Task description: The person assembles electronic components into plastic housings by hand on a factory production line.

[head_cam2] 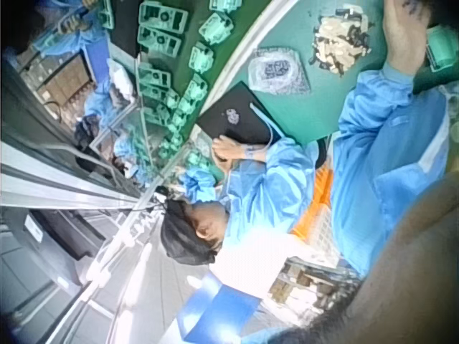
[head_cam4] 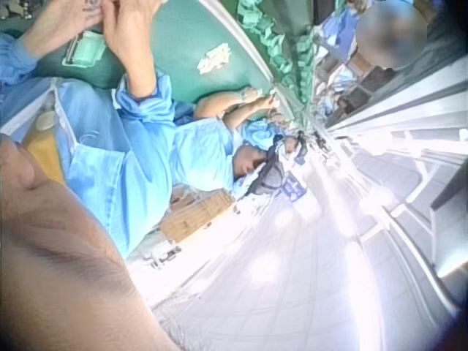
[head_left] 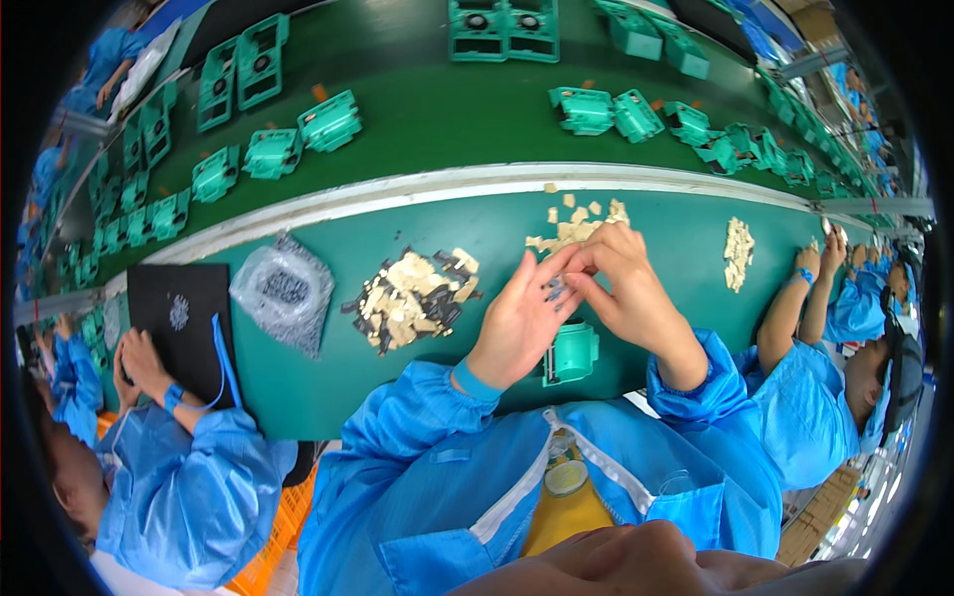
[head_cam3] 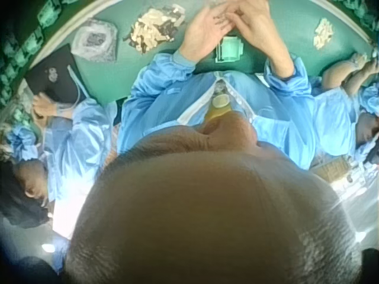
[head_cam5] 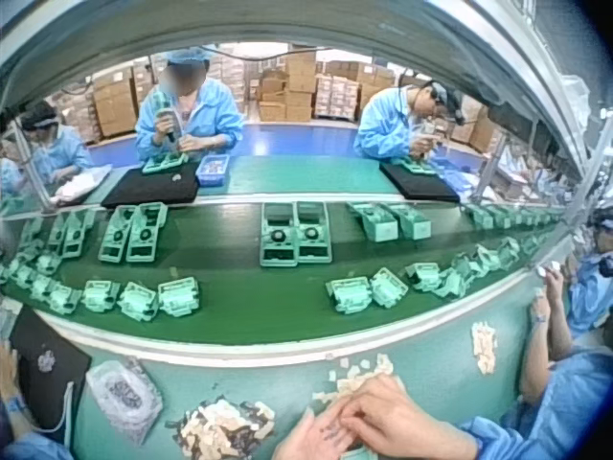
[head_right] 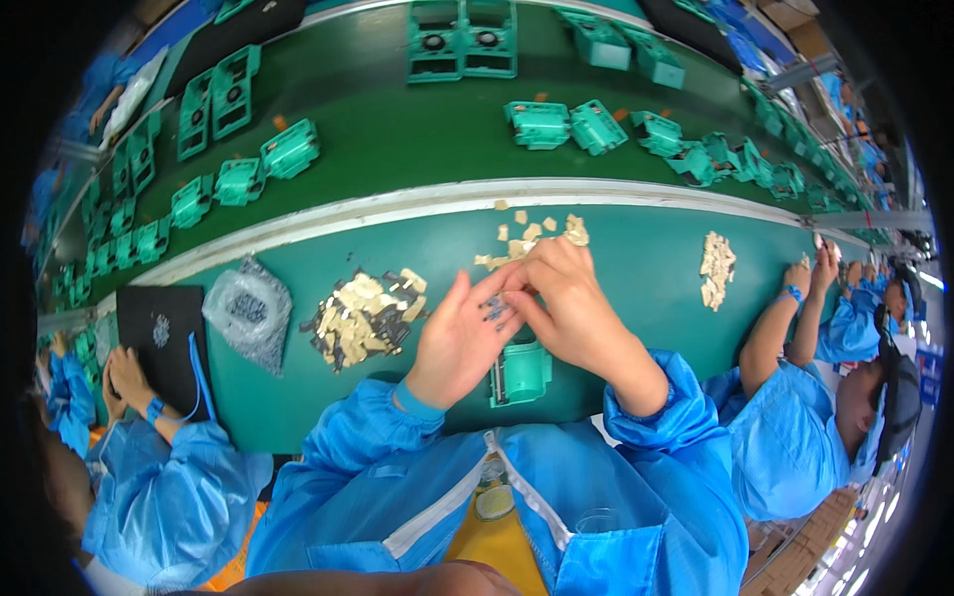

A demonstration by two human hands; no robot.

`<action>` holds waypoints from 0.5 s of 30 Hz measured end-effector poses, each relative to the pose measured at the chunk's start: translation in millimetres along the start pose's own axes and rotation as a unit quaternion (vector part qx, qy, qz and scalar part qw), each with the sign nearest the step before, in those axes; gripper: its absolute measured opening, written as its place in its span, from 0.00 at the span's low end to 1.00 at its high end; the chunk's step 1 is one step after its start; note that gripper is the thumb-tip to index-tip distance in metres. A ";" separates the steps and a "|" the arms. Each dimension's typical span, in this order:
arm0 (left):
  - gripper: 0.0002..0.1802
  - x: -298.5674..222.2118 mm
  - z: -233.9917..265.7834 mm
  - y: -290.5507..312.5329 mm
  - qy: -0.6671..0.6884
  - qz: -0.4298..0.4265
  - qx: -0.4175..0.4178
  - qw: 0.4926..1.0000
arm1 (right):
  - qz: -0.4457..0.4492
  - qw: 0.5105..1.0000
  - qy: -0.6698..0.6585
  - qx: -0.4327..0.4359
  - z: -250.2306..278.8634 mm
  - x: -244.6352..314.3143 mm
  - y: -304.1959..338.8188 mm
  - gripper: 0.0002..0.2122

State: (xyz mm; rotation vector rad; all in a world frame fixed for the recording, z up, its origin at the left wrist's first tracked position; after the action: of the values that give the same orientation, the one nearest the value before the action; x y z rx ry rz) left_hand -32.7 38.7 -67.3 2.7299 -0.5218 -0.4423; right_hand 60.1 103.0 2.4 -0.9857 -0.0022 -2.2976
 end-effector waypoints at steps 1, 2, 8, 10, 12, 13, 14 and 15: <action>0.41 1.7 2.3 -2.5 0.009 -0.002 -0.024 1.000 | -0.018 0.999 -0.033 0.009 3.3 -7.5 -0.5 0.05; 0.40 2.7 4.0 -5.6 0.019 -0.003 -0.049 0.999 | -0.005 0.999 -0.034 -0.015 12.9 -14.5 -6.1 0.04; 0.39 2.9 -19.8 -8.8 -0.015 0.001 -0.050 0.999 | -0.158 0.959 0.034 -0.232 124.9 -176.3 -53.3 0.06; 0.38 3.5 -25.5 -11.0 -0.016 0.006 -0.047 0.999 | -0.238 0.934 0.051 -0.262 164.4 -244.5 -60.5 0.09; 0.38 4.3 -26.8 -13.9 -0.016 0.007 -0.050 0.999 | -0.258 0.926 0.037 -0.275 180.2 -289.0 -65.4 0.10; 0.38 4.5 -26.4 -14.3 -0.015 0.005 -0.050 0.999 | -0.279 0.928 0.010 -0.248 177.8 -301.9 -71.2 0.11; 0.38 4.8 -25.4 -15.0 -0.012 0.004 -0.053 0.999 | -0.300 0.928 -0.018 -0.222 176.5 -313.7 -74.0 0.11; 0.38 4.8 -23.5 -16.9 -0.009 0.003 -0.056 0.998 | -0.298 0.928 -0.017 -0.222 175.6 -314.8 -79.7 0.11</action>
State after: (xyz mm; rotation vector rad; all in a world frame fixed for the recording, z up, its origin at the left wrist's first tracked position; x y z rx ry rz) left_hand -15.1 57.6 -53.5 2.6181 -0.4945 -0.4794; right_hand 294.8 381.4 -58.1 -1.4034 0.2456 -2.9129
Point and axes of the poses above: each hand's wrist, its own y-axis away from the middle knuckle, its own z-axis out of the back of the hand, x = y × z, the point moved 6 cm from there along -y, towards the middle knuckle, and after that the axes turned 11 degrees about -x, right-handed, at the moved point
